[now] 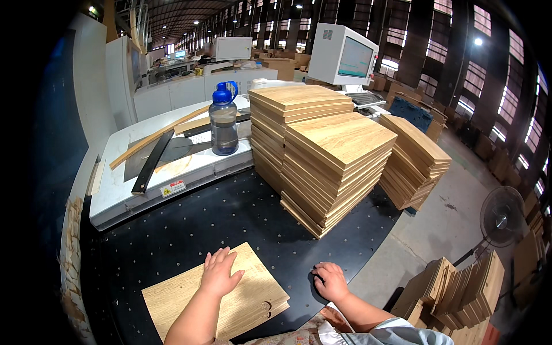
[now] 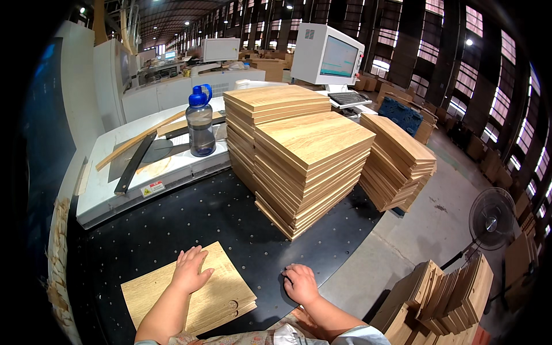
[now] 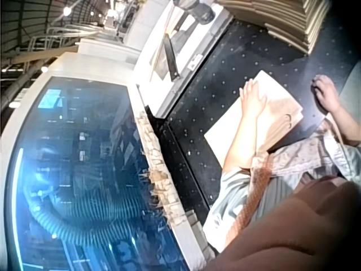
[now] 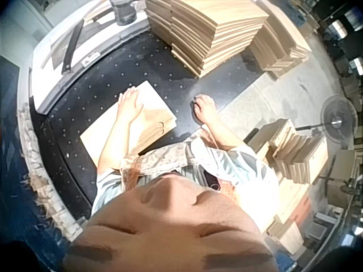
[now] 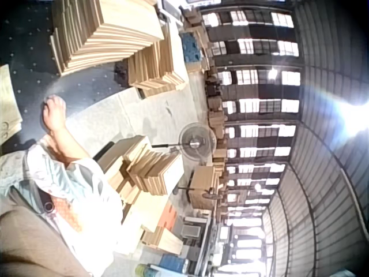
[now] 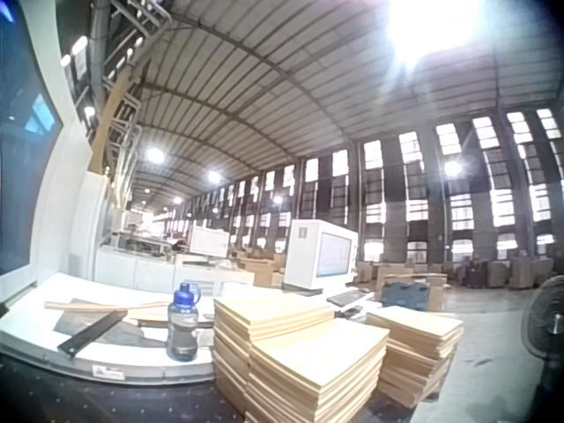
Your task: The person picks up wood planks one at a time from a stack, handles them by turning them over to check both sides, and places them onto a separate pile on the floor.
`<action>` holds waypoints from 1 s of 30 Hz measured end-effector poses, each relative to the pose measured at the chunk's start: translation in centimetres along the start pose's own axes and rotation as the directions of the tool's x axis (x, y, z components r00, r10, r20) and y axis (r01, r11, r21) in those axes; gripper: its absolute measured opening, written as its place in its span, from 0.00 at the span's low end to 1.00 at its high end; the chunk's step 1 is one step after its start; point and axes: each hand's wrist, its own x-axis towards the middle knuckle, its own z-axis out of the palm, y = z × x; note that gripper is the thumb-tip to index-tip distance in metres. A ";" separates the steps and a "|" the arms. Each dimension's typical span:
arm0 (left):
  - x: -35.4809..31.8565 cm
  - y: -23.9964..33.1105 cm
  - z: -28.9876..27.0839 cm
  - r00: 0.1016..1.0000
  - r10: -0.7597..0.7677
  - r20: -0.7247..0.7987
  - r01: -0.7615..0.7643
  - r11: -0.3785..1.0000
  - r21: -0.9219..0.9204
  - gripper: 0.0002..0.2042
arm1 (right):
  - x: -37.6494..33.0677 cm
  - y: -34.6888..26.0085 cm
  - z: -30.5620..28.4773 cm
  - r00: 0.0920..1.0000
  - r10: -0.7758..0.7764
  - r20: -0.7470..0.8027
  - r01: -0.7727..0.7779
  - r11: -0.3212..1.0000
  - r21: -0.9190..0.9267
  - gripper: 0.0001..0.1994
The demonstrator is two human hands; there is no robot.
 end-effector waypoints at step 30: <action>0.0 0.3 -0.6 0.999 -0.005 0.043 0.005 1.000 0.003 0.28 | 0.2 -0.2 -0.2 1.000 -0.010 0.004 0.010 1.000 -0.008 0.08</action>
